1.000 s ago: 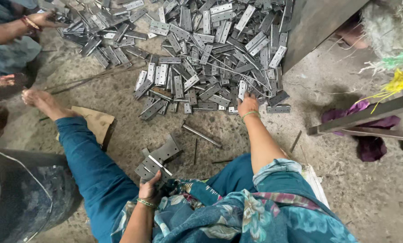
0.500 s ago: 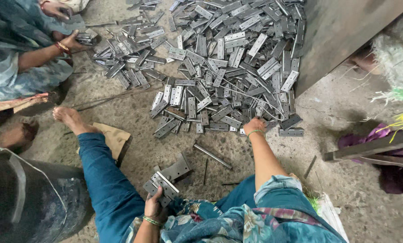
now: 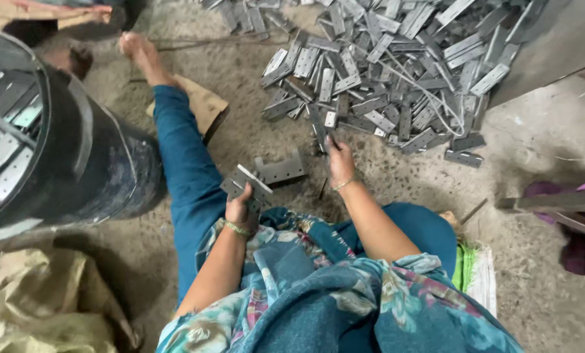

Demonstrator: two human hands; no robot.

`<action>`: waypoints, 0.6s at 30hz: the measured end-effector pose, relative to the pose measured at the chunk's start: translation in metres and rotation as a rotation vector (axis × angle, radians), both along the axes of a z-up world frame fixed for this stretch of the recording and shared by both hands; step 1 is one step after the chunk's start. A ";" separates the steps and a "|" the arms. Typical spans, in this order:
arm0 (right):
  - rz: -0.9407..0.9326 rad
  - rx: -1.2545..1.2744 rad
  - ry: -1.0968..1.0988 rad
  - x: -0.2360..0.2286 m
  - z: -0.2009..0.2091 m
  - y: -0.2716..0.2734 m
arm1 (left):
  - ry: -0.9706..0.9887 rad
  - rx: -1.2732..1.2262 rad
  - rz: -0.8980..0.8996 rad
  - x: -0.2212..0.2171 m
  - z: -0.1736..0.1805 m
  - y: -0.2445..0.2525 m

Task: The person sits on the floor and assembles metal hinges by inserting pins into the knuckles using a metal rod as a tool. They pick up hinge halves from a pile, align them, insert the pin, and place the completed hinge into a nearby bucket.

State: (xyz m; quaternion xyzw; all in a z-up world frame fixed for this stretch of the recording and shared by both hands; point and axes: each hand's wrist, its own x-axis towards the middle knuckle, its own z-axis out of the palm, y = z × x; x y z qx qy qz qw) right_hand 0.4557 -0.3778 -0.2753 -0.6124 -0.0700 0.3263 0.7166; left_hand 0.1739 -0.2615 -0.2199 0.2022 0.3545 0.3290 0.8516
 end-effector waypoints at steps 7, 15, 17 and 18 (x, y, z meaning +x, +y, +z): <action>0.159 -0.317 0.078 -0.065 -0.052 -0.004 | -0.040 -0.047 0.071 -0.002 -0.005 0.010; 0.291 -0.469 -0.337 -0.060 -0.058 -0.008 | 0.021 -0.042 0.014 0.007 -0.006 0.009; 0.459 -0.684 -0.607 -0.062 -0.053 -0.010 | 0.017 -0.041 0.002 0.008 -0.003 0.008; 0.469 -0.704 -0.738 -0.063 -0.050 -0.012 | 0.018 -0.043 -0.004 0.007 -0.003 0.005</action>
